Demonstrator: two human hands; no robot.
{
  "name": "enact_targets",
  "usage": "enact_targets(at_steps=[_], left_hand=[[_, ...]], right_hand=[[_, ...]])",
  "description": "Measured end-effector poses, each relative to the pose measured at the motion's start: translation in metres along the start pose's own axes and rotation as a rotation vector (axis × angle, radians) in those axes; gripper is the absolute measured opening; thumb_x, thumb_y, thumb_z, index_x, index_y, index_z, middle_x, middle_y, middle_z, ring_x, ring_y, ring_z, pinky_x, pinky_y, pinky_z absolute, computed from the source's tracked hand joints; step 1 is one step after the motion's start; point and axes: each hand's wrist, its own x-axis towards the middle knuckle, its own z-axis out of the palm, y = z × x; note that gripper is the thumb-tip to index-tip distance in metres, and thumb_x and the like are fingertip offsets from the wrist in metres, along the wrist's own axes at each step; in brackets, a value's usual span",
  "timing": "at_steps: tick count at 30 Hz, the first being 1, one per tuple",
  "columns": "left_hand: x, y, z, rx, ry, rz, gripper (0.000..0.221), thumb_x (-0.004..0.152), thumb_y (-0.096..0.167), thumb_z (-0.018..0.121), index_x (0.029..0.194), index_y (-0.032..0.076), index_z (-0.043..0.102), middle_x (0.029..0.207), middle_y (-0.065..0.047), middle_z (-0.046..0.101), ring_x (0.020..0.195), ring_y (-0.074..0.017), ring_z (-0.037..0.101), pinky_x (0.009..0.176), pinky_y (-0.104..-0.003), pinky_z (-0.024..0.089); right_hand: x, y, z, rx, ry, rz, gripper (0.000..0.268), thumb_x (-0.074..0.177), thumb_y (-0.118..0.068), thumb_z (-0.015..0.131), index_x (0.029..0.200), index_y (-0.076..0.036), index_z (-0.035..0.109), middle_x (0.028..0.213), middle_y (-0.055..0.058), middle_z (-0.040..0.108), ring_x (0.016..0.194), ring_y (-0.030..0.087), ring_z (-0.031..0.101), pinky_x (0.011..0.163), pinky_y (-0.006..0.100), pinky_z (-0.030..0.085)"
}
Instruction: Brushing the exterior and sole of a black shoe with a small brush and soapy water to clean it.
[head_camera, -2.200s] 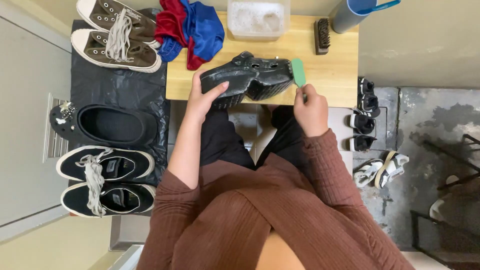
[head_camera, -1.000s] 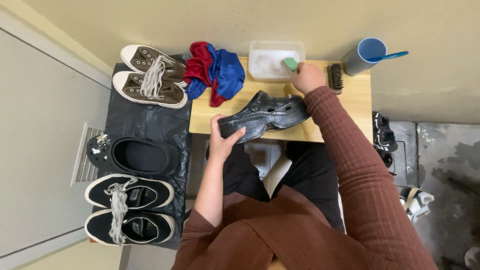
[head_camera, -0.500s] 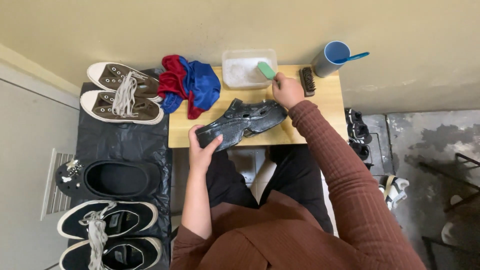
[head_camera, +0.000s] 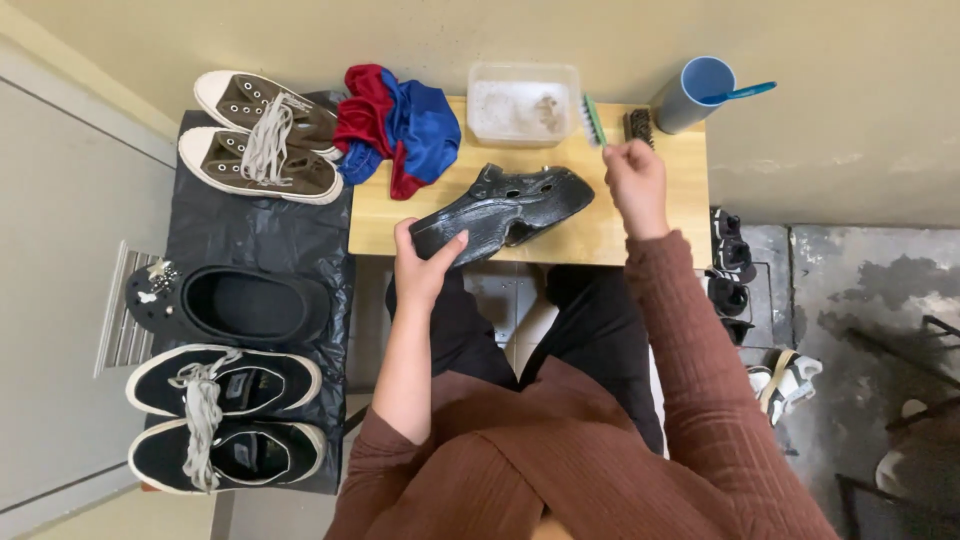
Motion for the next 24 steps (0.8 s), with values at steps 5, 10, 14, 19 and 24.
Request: enact_targets(at_steps=[5, 10, 14, 19, 24], left_hand=[[-0.010, 0.013, 0.004, 0.002, 0.019, 0.000, 0.082, 0.063, 0.045, 0.098, 0.130, 0.027, 0.053, 0.121, -0.013, 0.063, 0.117, -0.0263, 0.063, 0.098, -0.037, 0.047], [-0.019, 0.011, 0.005, 0.019, 0.013, 0.063, 0.082, 0.062, 0.044, 0.098, 0.128, 0.026, 0.052, 0.118, -0.014, 0.062, 0.115, -0.0271, 0.063, 0.095, -0.037, 0.047], [-0.020, 0.015, 0.010, 0.060, 0.020, 0.066, 0.084, 0.060, 0.046, 0.098, 0.127, 0.026, 0.052, 0.118, -0.014, 0.063, 0.115, -0.0286, 0.063, 0.095, -0.039, 0.047], [-0.027, 0.016, 0.008, 0.094, 0.000, 0.074, 0.083, 0.062, 0.044, 0.097, 0.128, 0.026, 0.051, 0.119, -0.016, 0.063, 0.117, -0.0308, 0.063, 0.096, -0.041, 0.047], [-0.027, 0.017, 0.007, 0.107, -0.006, 0.130, 0.083, 0.062, 0.041, 0.098, 0.127, 0.025, 0.050, 0.119, -0.017, 0.063, 0.116, -0.0328, 0.063, 0.097, -0.044, 0.047]], right_hand=[[-0.091, -0.002, -0.005, -0.464, -0.115, -0.369, 0.014, 0.098, -0.019, 0.071, 0.087, -0.011, 0.071, 0.063, 0.012, 0.061, 0.065, 0.030, 0.058, 0.060, 0.041, 0.046], [-0.063, 0.047, -0.030, -0.596, 0.002, -0.277, 0.012, 0.097, -0.029, 0.072, 0.089, -0.021, 0.075, 0.057, 0.005, 0.062, 0.059, 0.027, 0.065, 0.060, 0.038, 0.052], [-0.126, -0.002, -0.005, -0.534, -0.073, -0.390, 0.018, 0.099, -0.022, 0.067, 0.087, -0.010, 0.072, 0.073, 0.017, 0.071, 0.079, 0.042, 0.071, 0.067, 0.048, 0.053], [-0.091, 0.035, -0.029, -0.516, 0.061, -0.342, 0.013, 0.099, -0.021, 0.068, 0.090, -0.013, 0.074, 0.067, 0.015, 0.068, 0.072, 0.036, 0.071, 0.067, 0.044, 0.052], [-0.170, -0.007, 0.005, -0.487, -0.064, -0.370, 0.013, 0.095, -0.017, 0.073, 0.082, -0.012, 0.074, 0.063, 0.014, 0.069, 0.066, 0.037, 0.071, 0.063, 0.038, 0.055]])
